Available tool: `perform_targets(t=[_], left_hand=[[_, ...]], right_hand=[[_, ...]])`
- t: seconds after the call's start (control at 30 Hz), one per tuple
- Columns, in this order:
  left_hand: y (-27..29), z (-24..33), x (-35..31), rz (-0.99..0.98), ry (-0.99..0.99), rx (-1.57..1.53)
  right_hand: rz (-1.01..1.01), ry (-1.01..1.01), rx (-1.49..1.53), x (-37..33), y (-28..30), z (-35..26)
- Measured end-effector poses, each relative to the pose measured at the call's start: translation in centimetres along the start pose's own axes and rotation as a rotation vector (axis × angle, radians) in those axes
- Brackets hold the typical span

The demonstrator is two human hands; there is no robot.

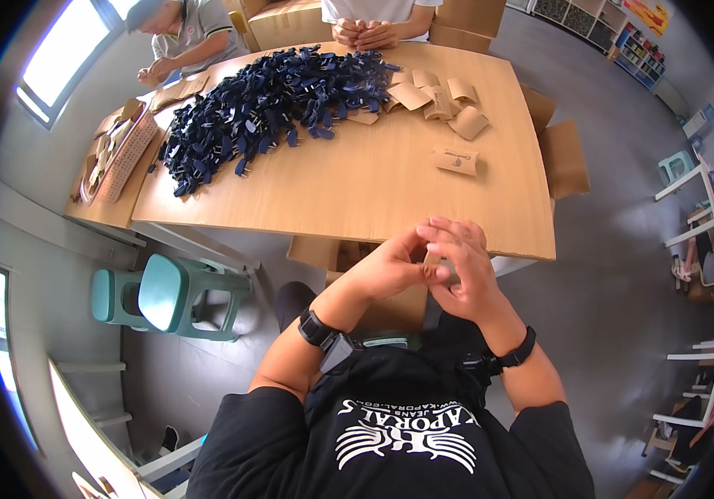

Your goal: Assembling blue electronic cords into small cardboard tubes on a workshop table.

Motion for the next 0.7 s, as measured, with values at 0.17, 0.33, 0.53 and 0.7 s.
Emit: perform_targets(t=[0.17, 0.33, 0.53, 0.7], left_hand=[[0.7, -0.7, -1.7, -0.105, 0.076, -0.233], [3.1, -5.3, -3.4, -0.085, 0.185, -0.158], [9.4, -12.5, -4.9, 0.158, 0.569, -0.096], [12.5, -12.7, -4.6, 0.507, 0.56, 0.209]], right_hand=[[-0.132, 0.028, 0.076, 0.0, 0.4, -2.0], [-0.155, -0.052, 0.204, -0.7, 1.9, -0.8], [-0.1, -0.061, 0.14, -0.9, 2.8, 0.6], [-0.005, -0.174, 0.05, -1.3, 3.4, 2.7]])
Point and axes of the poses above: each hand's wrist, its own x-axis towards the middle knuckle, its own y-axis out of the back of the hand, z = x × y, the point moved 5 cm from there along x, towards the middle knuckle, and after that the axes turned 5 degrees about z, right-handed, at the moved point
